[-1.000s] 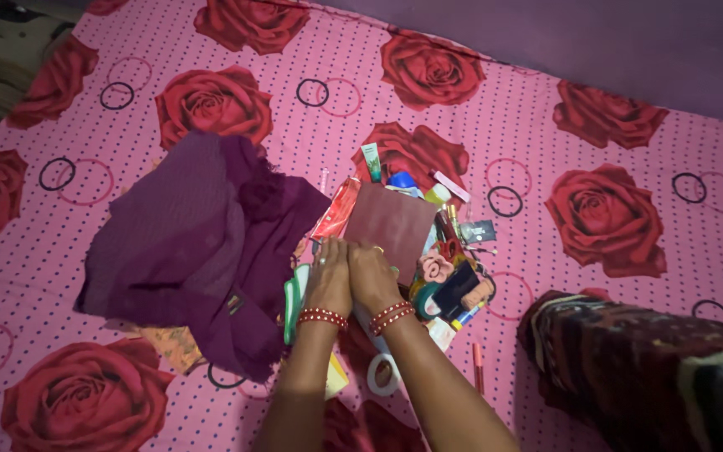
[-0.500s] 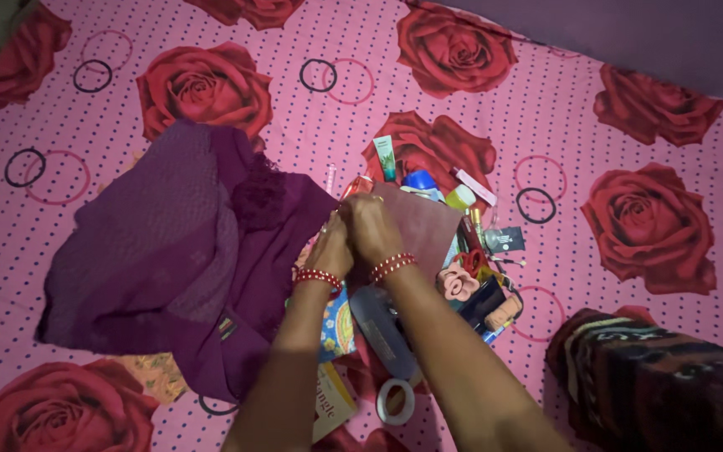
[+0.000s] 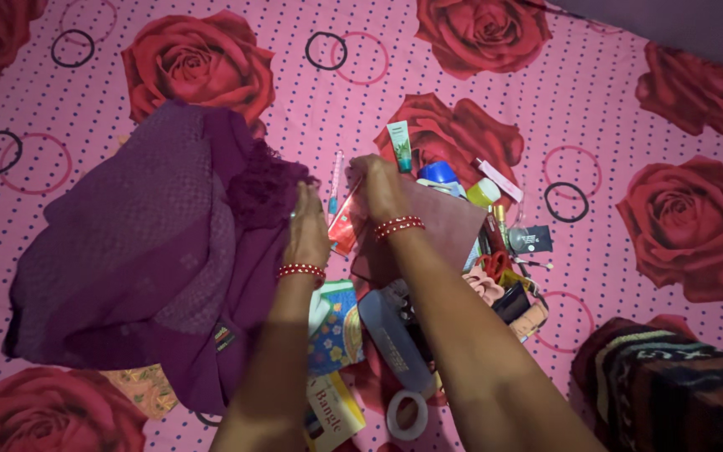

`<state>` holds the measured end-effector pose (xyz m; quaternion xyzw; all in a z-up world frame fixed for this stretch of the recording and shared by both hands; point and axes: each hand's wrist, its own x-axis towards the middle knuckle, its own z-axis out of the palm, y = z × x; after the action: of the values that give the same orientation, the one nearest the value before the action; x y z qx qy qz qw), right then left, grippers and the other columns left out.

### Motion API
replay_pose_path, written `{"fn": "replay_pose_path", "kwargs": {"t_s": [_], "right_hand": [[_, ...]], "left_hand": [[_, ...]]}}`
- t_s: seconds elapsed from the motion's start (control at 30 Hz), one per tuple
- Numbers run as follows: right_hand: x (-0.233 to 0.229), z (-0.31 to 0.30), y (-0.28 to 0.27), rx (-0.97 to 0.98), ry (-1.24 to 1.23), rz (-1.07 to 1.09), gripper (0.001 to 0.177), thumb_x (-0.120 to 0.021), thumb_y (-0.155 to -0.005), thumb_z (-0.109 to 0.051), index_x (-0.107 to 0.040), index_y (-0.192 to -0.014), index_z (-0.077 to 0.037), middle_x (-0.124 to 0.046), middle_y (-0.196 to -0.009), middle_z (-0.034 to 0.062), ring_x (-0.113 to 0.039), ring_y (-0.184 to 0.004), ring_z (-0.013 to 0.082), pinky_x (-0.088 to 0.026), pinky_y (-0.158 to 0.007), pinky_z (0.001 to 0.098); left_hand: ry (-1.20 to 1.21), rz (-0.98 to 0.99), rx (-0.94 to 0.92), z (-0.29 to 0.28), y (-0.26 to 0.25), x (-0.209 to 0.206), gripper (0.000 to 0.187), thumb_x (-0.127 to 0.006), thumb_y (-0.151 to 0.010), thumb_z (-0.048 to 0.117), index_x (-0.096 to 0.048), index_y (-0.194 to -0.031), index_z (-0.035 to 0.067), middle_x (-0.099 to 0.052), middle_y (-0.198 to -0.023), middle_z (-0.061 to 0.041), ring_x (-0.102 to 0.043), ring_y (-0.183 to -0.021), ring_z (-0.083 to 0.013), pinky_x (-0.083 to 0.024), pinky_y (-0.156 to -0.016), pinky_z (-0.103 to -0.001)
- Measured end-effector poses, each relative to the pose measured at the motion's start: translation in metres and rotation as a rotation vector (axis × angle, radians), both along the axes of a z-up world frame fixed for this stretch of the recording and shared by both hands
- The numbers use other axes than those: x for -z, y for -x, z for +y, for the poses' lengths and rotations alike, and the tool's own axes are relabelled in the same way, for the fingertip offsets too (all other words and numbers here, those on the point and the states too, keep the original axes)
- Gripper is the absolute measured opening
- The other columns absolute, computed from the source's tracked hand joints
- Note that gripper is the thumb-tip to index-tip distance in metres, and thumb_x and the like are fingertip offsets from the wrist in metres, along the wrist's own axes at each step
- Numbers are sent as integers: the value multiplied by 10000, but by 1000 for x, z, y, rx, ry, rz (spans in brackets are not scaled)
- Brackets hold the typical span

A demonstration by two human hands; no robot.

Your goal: The person packs a patterned tote bag with various personal items from a bed. They place a blue water bottle, a white tube, a small box, a pen, a toothbrush, a hair clip, and a small notebook into the bag one by one.

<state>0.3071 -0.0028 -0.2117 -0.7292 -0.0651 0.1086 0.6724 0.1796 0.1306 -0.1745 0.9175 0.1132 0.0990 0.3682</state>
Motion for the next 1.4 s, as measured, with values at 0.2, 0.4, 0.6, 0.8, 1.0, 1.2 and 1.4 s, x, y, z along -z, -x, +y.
{"fn": "replay_pose_path", "kwargs": {"t_s": [0.2,0.4,0.6,0.8,1.0,1.2,1.4], "right_hand": [[-13,4,3,-63,349,-311,271,-594,-885,-89,-714,-1111,-1,-748,-1032,154,-750,-945,234,-583,-858,325],[-56,7,21,-343,764,-588,309,-715,-721,-40,-787,-1002,-148,-592,-1364,135,-530,-1258,369,-498,-985,444],[-70,10,30,-489,929,-800,196,-679,-897,-250,-746,-1023,-116,-624,-1295,85,-472,-1374,325,-391,-1070,523],[-68,2,24,-415,924,-836,255,-663,-885,-261,-702,-1094,-120,-671,-1202,103,-493,-1357,299,-257,-1169,599],[-106,-22,22,-266,854,-822,146,-651,-907,-103,-680,-1027,-181,-707,-1115,74,-592,-1311,283,-287,-1183,559],[-179,-39,52,-96,562,-665,102,-711,-894,-146,-695,-987,-107,-743,-975,70,-691,-995,282,-376,-1062,520],[-257,-48,100,62,248,-493,197,-752,-904,-168,-702,-1057,-55,-749,-958,69,-729,-873,186,-559,-786,333]], "left_hand": [[162,434,-419,2,-3,-29,599,-460,-1008,61,-312,-1585,115,-551,-1425,-242,-600,-1191,-447,-485,-1002,-527],[-167,-207,-245,-18,2,-3,277,-562,-977,43,-650,-1235,-9,-686,-1238,-253,-688,-1145,-436,-543,-996,-488],[279,82,-454,-20,16,0,304,-486,-955,-4,-707,-1164,12,-756,-1085,-205,-742,-1061,-333,-577,-940,-416],[264,-98,-503,-14,27,17,351,-482,-938,-46,-670,-1233,-23,-716,-1193,-251,-692,-1137,-348,-547,-961,-427],[663,-245,-467,-2,12,19,279,-485,-1022,-10,-653,-1239,-60,-751,-1152,-183,-734,-1041,-252,-582,-924,-358],[1270,-535,-402,-12,-12,-74,218,-614,-1023,8,-596,-1221,-79,-707,-1072,-197,-721,-934,-248,-622,-870,-409],[1407,-533,-264,-31,-14,-197,277,-667,-943,10,-608,-1210,-31,-739,-1105,-160,-756,-963,-215,-636,-866,-354]]}}
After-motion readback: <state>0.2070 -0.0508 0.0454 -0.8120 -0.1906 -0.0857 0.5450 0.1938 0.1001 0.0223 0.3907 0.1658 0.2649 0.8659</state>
